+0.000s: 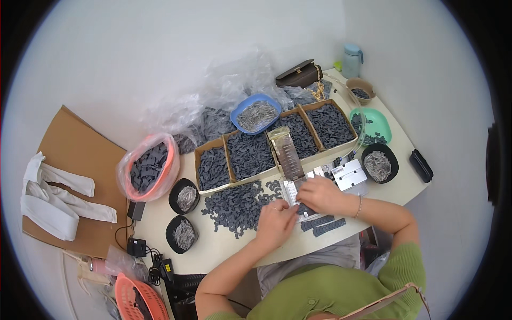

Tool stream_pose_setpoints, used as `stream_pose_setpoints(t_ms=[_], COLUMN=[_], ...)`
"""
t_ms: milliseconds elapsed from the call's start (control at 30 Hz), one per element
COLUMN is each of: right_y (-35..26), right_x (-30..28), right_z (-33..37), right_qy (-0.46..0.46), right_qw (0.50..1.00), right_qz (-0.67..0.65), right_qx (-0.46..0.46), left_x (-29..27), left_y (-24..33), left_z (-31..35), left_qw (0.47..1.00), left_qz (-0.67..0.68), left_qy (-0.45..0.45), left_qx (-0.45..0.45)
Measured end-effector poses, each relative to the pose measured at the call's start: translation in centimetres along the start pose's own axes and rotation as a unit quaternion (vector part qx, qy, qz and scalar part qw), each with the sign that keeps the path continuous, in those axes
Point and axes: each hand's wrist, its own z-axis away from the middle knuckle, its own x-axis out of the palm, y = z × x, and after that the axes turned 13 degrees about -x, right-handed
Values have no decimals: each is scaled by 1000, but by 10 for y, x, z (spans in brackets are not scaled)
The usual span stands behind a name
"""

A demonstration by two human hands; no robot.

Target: The person sorts small grey and black cable components into containers and a mechanical fixture by hand.

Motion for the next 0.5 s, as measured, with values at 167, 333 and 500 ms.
stream_pose_setpoints(t_ms=[167,333,500], right_y=[-19,-8,4], right_x=[0,-8,-8], right_z=[8,7,2], right_qy=[-27,-47,-66], right_qw=[993,997,992], right_qz=[78,-24,-103], right_qx=[-85,-53,12], left_x=[-4,1,0], left_y=[-62,-71,-67], left_z=[-32,-44,-37], left_qw=[991,984,983], left_qz=[-91,-149,-166], left_qy=[85,78,56], left_qx=[-58,-64,-53])
